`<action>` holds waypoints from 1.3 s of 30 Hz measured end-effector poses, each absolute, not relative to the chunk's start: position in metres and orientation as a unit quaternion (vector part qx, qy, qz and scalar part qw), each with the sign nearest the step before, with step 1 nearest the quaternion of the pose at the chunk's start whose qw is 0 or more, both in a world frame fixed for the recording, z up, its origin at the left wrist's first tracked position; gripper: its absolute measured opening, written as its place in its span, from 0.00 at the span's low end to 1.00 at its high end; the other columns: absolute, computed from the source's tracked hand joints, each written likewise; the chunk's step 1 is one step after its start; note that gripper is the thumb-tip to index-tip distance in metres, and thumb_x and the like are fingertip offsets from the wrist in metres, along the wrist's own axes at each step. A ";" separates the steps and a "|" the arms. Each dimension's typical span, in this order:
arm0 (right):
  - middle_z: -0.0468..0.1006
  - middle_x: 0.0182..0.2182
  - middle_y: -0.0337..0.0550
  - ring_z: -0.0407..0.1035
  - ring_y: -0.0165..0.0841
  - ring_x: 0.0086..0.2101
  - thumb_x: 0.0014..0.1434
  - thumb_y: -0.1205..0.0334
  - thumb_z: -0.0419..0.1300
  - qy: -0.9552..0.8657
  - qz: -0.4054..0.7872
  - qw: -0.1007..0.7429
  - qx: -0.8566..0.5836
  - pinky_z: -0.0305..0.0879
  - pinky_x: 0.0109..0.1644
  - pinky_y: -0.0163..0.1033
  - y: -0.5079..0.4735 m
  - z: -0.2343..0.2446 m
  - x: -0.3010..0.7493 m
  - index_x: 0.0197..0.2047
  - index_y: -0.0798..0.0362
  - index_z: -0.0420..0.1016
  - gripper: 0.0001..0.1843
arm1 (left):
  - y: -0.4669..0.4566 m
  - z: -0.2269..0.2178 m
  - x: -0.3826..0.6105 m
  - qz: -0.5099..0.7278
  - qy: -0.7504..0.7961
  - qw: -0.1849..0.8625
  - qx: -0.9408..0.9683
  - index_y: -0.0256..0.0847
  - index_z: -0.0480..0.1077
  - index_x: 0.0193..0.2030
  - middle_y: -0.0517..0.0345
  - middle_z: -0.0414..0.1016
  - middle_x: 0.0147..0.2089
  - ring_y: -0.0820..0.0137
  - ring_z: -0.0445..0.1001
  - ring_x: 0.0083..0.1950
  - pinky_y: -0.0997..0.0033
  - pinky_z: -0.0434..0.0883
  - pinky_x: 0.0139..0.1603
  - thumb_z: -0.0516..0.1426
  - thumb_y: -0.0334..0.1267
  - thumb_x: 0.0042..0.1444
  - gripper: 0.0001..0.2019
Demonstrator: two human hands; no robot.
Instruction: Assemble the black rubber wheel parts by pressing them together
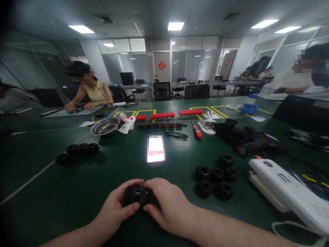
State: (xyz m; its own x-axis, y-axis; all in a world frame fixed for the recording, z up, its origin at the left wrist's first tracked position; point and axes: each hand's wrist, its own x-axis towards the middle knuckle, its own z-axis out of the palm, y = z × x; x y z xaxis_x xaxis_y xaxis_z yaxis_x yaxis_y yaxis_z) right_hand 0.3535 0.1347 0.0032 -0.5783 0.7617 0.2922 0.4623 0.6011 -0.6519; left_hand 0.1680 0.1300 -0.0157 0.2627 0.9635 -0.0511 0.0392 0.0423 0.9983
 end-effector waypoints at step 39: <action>0.68 0.23 0.37 0.62 0.28 0.23 0.57 0.49 0.47 -0.811 0.332 0.264 -0.403 0.58 0.25 0.32 0.139 -0.001 0.354 0.33 0.54 0.63 0.16 | 0.125 -0.013 0.167 0.400 0.421 0.596 0.555 0.44 0.66 0.44 0.56 0.72 0.42 0.64 0.70 0.43 0.68 0.67 0.43 0.62 0.38 0.39 0.21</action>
State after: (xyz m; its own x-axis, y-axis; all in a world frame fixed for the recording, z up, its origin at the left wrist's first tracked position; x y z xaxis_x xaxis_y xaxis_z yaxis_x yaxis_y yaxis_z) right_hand 0.3543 0.1390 -0.0012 -0.5353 0.8293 0.1605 0.4781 0.4542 -0.7517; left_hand 0.1672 0.1246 -0.0133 0.3255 0.9437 -0.0590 -0.0091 0.0656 0.9978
